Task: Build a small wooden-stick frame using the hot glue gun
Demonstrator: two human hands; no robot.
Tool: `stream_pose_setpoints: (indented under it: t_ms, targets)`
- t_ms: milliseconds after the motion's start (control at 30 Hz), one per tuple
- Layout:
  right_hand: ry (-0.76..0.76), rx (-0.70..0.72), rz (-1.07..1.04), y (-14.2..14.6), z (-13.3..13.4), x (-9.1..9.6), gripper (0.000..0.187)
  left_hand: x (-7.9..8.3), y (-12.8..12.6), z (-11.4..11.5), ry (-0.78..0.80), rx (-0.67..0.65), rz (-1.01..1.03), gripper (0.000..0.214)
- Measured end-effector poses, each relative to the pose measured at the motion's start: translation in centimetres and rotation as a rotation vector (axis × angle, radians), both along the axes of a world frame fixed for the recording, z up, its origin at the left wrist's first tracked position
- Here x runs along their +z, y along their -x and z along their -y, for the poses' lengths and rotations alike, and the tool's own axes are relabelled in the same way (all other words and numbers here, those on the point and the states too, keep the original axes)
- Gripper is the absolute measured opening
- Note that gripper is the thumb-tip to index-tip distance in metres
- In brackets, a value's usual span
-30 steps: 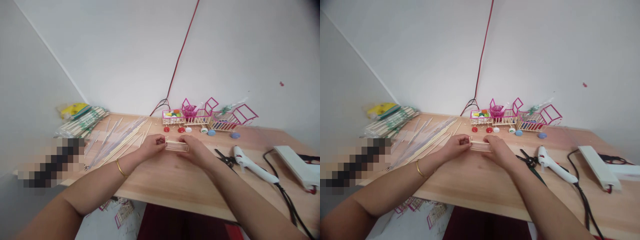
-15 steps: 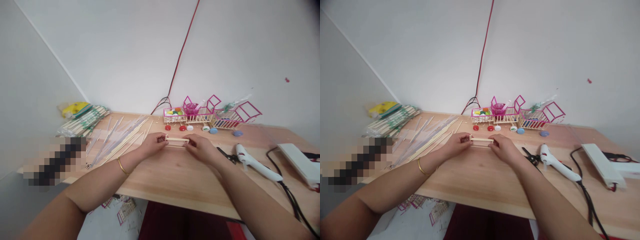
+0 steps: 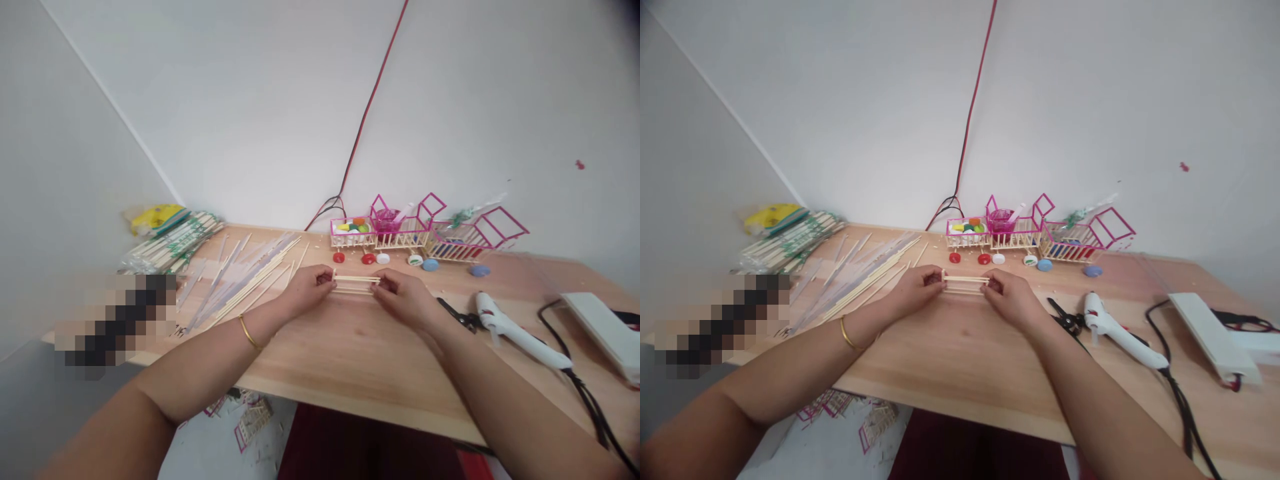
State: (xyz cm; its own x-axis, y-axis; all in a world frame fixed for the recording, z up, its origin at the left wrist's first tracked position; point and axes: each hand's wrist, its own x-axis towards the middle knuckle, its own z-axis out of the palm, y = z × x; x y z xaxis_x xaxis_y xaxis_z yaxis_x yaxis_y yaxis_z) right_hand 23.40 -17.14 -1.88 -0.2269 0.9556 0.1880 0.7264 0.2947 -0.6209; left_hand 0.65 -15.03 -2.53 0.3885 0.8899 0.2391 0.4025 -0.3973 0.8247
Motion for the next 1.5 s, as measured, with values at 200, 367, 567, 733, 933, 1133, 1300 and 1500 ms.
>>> stream_pose_setpoints:
  t_ms: [200,367,567,733,933,1133,1300,1500]
  targets:
    - [0.013,0.039,0.054,0.1,0.0,0.2,0.02,0.5,0.1,0.3,-0.084,-0.002,-0.069,0.007]
    - [0.008,0.046,0.068,0.3,0.2,0.5,0.017,0.5,0.0,0.4,-0.094,0.005,-0.105,0.007]
    - [0.029,0.038,0.056,0.4,0.3,0.8,0.019,0.5,0.1,0.3,-0.149,0.013,-0.137,0.011]
    - [0.03,0.057,0.101,0.3,0.3,0.9,0.02,0.5,0.2,0.3,-0.195,0.007,-0.233,0.015]
    - [0.104,0.069,-0.05,-0.3,-0.1,-0.1,0.028,0.6,0.2,0.2,-0.201,0.019,-0.26,0.016]
    - [0.165,0.087,-0.204,-0.5,0.0,0.4,0.022,0.7,0.3,0.2,-0.162,0.06,-0.211,0.015]
    - [0.273,0.105,-0.417,-0.2,0.4,1.7,0.025,0.9,0.2,0.0,-0.004,0.055,-0.026,0.016]
    - [0.368,0.187,-0.78,0.0,0.8,1.9,0.029,1.7,0.1,0.6,0.367,0.014,0.124,0.019]
